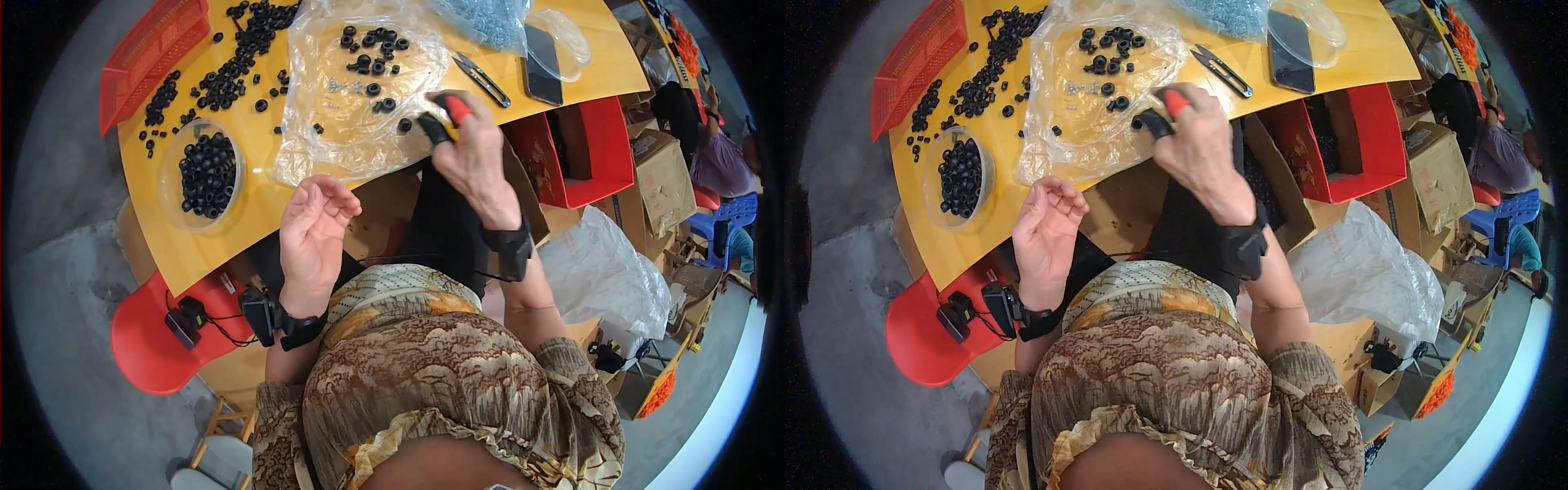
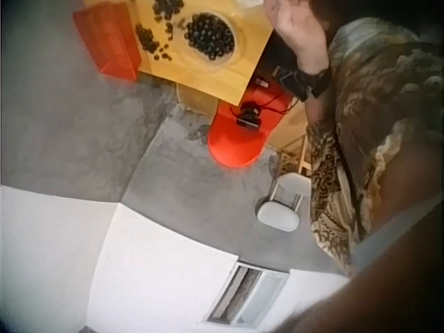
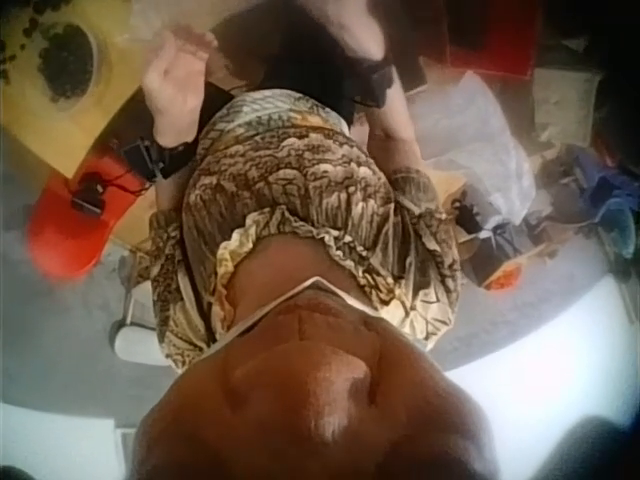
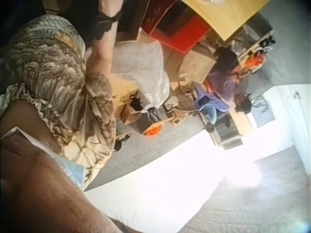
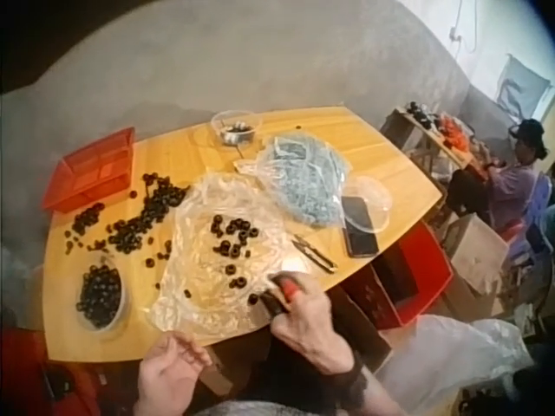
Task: The person assembles small rubber components by inserting metal pins and springs into the rubber pieces and joining them by hand.
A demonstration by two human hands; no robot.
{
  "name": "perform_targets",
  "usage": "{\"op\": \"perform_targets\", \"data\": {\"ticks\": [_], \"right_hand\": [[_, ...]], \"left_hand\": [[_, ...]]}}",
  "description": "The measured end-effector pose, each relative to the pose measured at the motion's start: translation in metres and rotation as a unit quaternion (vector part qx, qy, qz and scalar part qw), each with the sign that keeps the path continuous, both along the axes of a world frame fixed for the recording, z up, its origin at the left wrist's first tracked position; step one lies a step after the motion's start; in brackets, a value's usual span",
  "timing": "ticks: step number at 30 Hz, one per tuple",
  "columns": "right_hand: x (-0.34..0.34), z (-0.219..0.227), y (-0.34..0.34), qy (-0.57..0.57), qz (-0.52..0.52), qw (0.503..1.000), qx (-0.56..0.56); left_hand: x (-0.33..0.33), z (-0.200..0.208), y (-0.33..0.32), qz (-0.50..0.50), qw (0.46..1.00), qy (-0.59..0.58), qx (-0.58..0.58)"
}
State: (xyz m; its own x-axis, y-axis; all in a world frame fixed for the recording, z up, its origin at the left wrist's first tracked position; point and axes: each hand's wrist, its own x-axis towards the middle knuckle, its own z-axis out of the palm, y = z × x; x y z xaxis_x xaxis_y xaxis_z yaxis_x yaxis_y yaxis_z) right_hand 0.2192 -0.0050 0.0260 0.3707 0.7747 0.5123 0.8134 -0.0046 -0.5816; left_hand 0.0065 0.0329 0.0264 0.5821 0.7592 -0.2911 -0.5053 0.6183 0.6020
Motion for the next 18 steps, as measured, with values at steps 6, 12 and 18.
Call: {"op": "perform_targets", "data": {"ticks": [6, 12, 18], "right_hand": [[-0.012, -0.014, 0.028, -0.077, 0.013, 0.992, -0.094], [-0.015, -0.020, 0.037, -0.107, 0.018, 0.991, -0.075], [-0.019, -0.023, 0.043, -0.098, 0.040, 0.993, -0.058]], "left_hand": [[0.001, 0.003, 0.008, 0.026, 0.997, 0.039, 0.057], [0.004, 0.001, 0.025, 0.056, 0.982, 0.104, 0.146], [0.015, 0.002, 0.040, 0.029, 0.987, 0.085, 0.130]]}}
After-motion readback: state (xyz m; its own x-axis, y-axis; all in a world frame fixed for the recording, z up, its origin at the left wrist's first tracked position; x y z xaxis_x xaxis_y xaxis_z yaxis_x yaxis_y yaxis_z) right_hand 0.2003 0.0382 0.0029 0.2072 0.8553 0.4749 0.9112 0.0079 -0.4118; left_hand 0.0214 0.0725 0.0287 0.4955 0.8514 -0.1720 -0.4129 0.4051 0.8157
